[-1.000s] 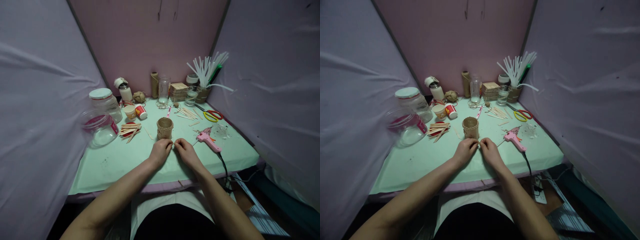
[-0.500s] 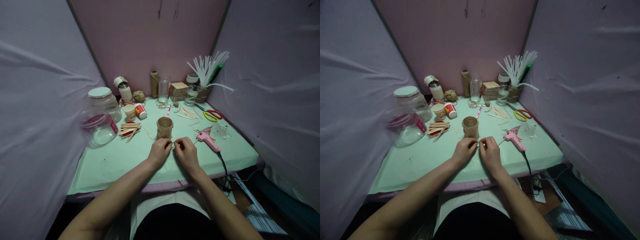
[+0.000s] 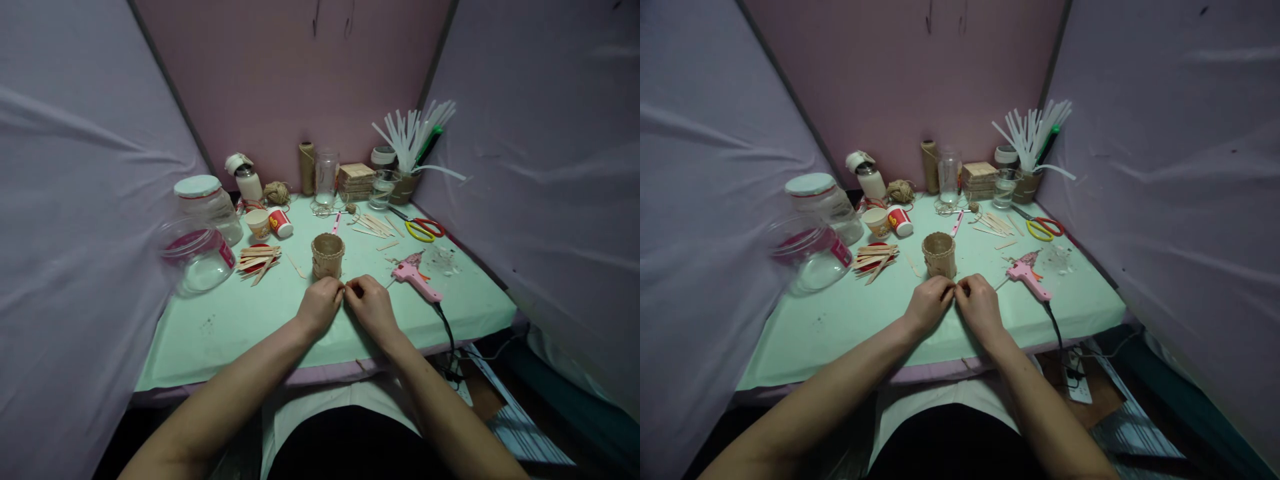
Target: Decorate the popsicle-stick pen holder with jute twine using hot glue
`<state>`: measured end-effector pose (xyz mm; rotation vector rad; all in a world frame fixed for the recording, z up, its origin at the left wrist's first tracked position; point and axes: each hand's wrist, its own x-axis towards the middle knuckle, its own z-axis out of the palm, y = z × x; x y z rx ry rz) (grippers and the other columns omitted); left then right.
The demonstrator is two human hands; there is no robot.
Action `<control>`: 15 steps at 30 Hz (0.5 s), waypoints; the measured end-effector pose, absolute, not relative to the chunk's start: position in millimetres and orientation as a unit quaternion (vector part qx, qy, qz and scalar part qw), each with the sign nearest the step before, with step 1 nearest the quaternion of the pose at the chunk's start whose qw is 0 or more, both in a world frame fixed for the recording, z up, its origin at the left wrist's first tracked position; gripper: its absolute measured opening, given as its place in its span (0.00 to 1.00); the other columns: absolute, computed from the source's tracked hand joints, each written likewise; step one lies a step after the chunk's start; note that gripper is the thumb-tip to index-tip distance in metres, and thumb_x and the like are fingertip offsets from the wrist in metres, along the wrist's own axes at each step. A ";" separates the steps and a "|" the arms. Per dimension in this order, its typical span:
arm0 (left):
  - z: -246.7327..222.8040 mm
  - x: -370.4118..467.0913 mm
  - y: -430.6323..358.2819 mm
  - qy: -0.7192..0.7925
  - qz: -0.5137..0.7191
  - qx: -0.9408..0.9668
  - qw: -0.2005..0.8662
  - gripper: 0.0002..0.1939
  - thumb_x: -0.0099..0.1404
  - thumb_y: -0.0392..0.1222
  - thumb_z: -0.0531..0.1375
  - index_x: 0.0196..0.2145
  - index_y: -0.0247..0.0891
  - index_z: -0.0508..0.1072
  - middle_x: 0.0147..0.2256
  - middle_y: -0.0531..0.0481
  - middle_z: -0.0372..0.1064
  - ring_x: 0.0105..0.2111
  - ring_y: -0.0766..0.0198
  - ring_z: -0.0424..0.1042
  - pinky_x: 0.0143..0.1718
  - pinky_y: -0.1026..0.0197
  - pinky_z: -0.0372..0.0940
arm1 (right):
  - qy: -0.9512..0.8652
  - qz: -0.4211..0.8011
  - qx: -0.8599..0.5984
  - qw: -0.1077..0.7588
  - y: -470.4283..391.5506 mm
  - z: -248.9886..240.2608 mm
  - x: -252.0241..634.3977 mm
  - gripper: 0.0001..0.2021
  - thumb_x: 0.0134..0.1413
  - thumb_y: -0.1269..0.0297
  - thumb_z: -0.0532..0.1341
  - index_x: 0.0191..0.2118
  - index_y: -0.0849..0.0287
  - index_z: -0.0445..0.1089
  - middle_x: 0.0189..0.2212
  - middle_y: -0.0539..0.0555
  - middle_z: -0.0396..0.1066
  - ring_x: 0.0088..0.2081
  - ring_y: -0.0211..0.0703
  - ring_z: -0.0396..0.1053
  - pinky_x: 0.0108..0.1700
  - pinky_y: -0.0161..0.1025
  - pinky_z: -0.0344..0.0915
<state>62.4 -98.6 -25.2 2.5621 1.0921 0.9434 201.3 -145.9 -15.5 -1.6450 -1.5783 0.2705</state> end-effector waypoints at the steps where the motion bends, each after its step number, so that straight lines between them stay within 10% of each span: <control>1: -25.3 62.3 -98.9 0.368 0.313 0.870 0.096 0.06 0.66 0.34 0.58 0.32 0.36 0.74 0.31 0.47 0.74 0.33 0.61 0.73 0.37 0.60 0.68 | -0.629 0.107 -0.657 0.401 -145.3 -14.6 201.2 0.07 0.55 0.66 0.57 0.28 0.58 0.69 0.28 0.56 0.72 0.32 0.46 0.68 0.38 0.41 0.62; 15: -26.0 59.5 -95.5 0.344 0.384 0.845 0.142 0.05 0.67 0.34 0.57 0.36 0.36 0.74 0.33 0.48 0.75 0.35 0.63 0.74 0.38 0.61 0.68 | -0.543 0.396 -0.618 0.408 -131.8 -7.9 218.9 0.14 0.52 0.55 0.57 0.26 0.60 0.71 0.18 0.48 0.65 0.22 0.37 0.60 0.26 0.35 0.56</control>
